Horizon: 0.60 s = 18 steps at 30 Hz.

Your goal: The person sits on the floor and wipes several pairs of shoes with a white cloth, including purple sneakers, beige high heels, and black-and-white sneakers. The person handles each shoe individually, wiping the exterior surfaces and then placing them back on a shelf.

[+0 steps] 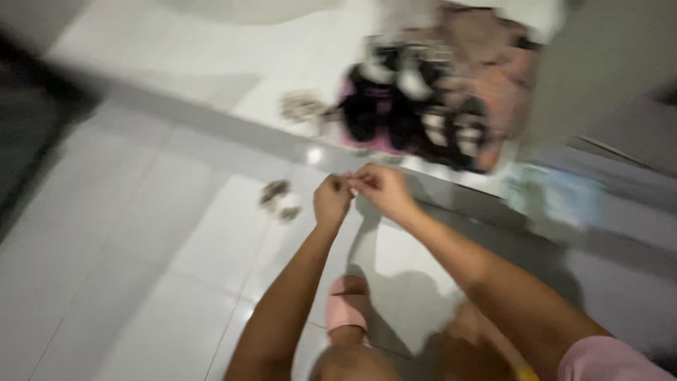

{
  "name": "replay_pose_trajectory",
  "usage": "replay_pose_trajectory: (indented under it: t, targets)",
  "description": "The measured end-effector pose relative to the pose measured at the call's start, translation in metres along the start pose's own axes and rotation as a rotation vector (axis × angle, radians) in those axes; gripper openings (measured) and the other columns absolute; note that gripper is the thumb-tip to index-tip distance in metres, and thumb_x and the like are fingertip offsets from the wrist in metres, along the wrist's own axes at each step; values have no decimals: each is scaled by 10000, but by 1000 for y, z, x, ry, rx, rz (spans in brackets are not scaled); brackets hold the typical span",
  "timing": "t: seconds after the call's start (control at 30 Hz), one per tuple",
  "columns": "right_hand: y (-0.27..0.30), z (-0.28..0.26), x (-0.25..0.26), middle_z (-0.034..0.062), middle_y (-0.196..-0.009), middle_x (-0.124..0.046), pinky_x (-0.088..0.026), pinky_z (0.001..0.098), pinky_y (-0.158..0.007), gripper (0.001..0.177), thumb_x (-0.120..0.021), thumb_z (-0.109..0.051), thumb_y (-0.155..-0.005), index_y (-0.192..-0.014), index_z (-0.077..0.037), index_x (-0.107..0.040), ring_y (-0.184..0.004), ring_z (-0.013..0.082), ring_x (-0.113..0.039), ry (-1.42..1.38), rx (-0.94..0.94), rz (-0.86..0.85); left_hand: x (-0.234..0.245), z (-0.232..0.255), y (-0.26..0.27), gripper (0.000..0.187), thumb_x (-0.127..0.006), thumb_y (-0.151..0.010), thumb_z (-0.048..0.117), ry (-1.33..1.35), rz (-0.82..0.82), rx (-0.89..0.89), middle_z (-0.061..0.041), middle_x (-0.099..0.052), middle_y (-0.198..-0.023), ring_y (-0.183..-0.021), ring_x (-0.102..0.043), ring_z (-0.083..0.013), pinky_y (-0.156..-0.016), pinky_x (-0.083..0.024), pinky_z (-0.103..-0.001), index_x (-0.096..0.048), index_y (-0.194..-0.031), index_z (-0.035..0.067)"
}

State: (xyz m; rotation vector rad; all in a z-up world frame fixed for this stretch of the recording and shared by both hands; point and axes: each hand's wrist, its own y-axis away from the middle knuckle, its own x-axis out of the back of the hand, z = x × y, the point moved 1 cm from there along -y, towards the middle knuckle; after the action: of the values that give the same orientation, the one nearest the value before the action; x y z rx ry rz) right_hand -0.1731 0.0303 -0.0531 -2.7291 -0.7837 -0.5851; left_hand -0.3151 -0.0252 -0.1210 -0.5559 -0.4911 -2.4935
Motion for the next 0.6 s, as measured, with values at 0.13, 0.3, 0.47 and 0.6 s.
replay_pose_trajectory:
  t: [0.13, 0.3, 0.47, 0.6]
  targets:
    - [78, 5, 147, 76, -855, -751, -540, 321, -696, 173, -680, -202, -1018, -1038, -49, -756, -741, 147, -694, 302, -145, 245, -83, 136, 40, 291, -544, -1007, 322, -108, -252, -494, -167, -745, -1007, -964, -693, -407, -845, -530, -522, -728, -1101, 116]
    - [151, 53, 254, 88, -1075, -775, -569, 323, -807, 263, -572, -84, -994, -1219, -86, -708, -925, 140, -724, 335, -192, 520, -188, 225, 88, 295, -641, -854, 168, -217, -582, -732, -136, -746, -1120, -1065, -700, -350, -906, -546, -477, -735, -1133, 156]
    - [172, 132, 288, 94, -1117, -741, -586, 346, -742, 294, -571, -111, -975, -1219, -156, -728, -805, 211, -717, 316, -613, 579, -266, 228, 118, 369, -683, -801, 155, -428, -639, -549, -132, -589, -1305, -1180, -592, -363, -983, -502, -468, -731, -1158, 235]
    - [171, 172, 291, 123, -1124, -755, -556, 362, -844, 336, -706, -119, -902, -1235, -147, -741, -899, 241, -702, 598, -383, 633, -304, 200, 115, 380, -701, -785, 159, -476, -426, -504, -117, -595, -1272, -1196, -553, -359, -977, -486, -484, -709, -1164, 189]
